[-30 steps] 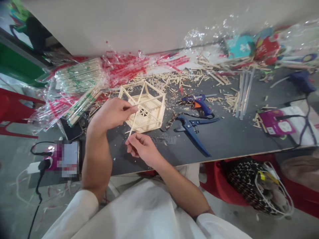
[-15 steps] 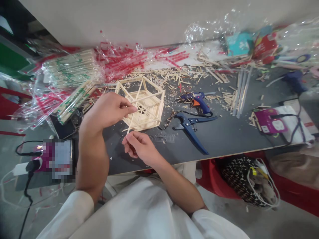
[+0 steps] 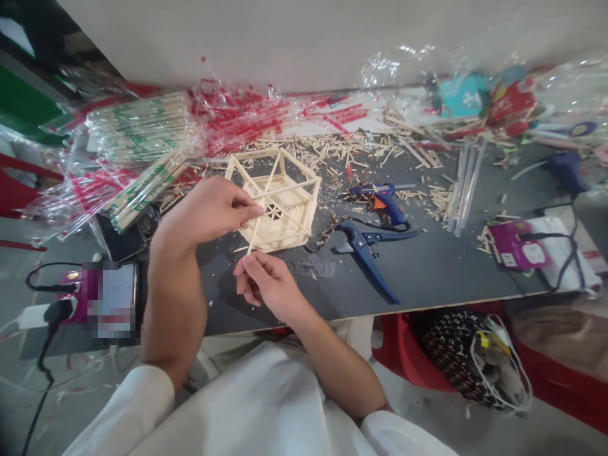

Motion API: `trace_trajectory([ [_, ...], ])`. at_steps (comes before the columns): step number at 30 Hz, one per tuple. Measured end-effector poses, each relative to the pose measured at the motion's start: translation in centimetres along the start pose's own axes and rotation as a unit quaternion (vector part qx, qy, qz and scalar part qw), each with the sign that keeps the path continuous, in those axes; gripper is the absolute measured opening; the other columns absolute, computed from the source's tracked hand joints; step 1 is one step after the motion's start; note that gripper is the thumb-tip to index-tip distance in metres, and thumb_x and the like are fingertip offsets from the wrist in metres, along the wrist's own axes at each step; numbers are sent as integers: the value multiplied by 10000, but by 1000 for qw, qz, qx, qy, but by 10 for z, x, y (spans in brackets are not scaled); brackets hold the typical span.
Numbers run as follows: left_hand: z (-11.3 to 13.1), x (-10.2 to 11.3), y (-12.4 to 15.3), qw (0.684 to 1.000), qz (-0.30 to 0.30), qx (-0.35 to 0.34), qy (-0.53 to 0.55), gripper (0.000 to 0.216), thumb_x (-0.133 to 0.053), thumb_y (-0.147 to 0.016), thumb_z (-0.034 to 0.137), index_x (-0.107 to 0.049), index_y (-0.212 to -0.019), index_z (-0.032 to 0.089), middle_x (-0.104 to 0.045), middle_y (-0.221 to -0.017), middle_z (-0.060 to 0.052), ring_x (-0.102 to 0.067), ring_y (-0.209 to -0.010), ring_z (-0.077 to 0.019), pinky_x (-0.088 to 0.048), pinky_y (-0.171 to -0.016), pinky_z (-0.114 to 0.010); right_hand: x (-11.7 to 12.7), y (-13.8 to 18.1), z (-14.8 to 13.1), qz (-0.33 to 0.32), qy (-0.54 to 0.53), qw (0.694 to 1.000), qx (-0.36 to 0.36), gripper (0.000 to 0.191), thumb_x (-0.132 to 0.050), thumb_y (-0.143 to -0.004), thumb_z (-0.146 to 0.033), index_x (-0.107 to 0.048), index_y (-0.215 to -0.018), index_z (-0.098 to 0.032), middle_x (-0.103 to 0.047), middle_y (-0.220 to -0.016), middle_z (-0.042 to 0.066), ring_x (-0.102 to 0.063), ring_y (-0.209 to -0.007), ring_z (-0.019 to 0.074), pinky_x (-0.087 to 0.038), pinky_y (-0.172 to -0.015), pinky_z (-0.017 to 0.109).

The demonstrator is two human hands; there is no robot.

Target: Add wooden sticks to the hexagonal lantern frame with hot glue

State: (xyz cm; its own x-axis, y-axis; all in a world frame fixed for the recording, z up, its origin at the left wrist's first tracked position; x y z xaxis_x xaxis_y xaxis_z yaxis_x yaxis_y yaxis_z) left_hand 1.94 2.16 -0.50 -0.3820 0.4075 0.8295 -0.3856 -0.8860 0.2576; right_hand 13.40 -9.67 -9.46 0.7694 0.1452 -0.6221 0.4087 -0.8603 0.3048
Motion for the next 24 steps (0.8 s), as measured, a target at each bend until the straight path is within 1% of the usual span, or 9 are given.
trace_trajectory([
  [3,-3,-1,-1,1000,1,3,12,232,-673,-906,310,-789,-767,165,-444,-477,22,-437,-541,-135,-335,-603,-301,0,-1,1,2,-3,1000,2,528,-744,-863,-699,-589,-787,-200,-563,-572,-56,-401,-403,50,-259,-374,201],
  [7,-4,-3,-3,1000,10,8,28,230,-664,-917,328,-787,-796,177,-431,-452,34,-462,-529,-139,-353,-597,-292,-2,-1,3,4,-14,1000,6,516,-755,-859,-690,-609,-796,-199,-569,-581,-50,-407,-414,54,-258,-379,202],
  [10,-2,-5,-4,1000,13,11,22,224,-663,-925,320,-799,-813,181,-472,-474,23,-494,-550,-147,-369,-619,-295,-2,-1,3,4,-28,1000,6,494,-762,-861,-671,-641,-822,-194,-564,-584,-51,-399,-422,56,-254,-383,201],
  [12,0,-5,-4,1000,17,17,12,214,-659,-932,300,-811,-841,181,-491,-495,13,-525,-584,-158,-377,-645,-302,0,-1,2,-2,-55,998,-17,450,-775,-861,-625,-671,-852,-187,-556,-591,-51,-381,-437,57,-242,-383,196],
  [14,2,-6,-3,1000,21,20,6,209,-656,-936,284,-814,-850,178,-497,-506,6,-544,-609,-168,-382,-667,-308,4,0,0,-9,-100,993,-55,366,-797,-848,-529,-705,-889,-176,-558,-613,-46,-341,-464,54,-227,-383,184],
  [17,3,-6,-3,1000,15,22,13,240,-655,-950,272,-786,-779,165,-529,-515,-4,-537,-603,-163,-387,-678,-314,9,0,-2,-6,-177,979,-103,226,-781,-832,-364,-748,-936,-165,-587,-662,-31,-271,-502,53,-219,-376,160],
  [20,3,-6,-3,1000,7,20,17,352,-657,-971,273,-707,-642,158,-550,-510,-6,-491,-563,-135,-378,-659,-308,11,-1,-3,-10,-256,956,-143,148,-685,-881,-266,-756,-948,-154,-611,-695,-16,-230,-507,55,-220,-357,120],
  [22,3,-5,-3,1000,8,14,16,431,-658,-982,275,-642,-567,161,-542,-496,-1,-453,-538,-117,-366,-640,-300,10,-4,-1,-14,-310,937,-162,169,-596,-945,-228,-743,-948,-145,-621,-715,-8,-234,-496,52,-223,-346,94],
  [24,3,-5,-4,1000,3,13,15,466,-653,-987,273,-605,-535,167,-526,-486,4,-435,-530,-112,-361,-628,-293,7,-7,2,-16,-364,917,-164,244,-493,-1009,-188,-721,-944,-133,-622,-725,-4,-267,-480,46,-236,-338,79],
])
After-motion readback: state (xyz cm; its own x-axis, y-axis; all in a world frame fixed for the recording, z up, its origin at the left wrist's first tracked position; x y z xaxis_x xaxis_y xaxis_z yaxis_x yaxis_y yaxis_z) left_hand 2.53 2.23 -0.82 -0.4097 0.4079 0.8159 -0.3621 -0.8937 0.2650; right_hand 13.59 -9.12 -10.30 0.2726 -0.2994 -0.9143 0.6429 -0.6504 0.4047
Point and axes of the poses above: each hand's wrist, its own y-axis away from the middle knuckle, its own x-axis out of the back of the hand, z = x × y, the point moved 1 cm from there along -y, towards the middle knuckle
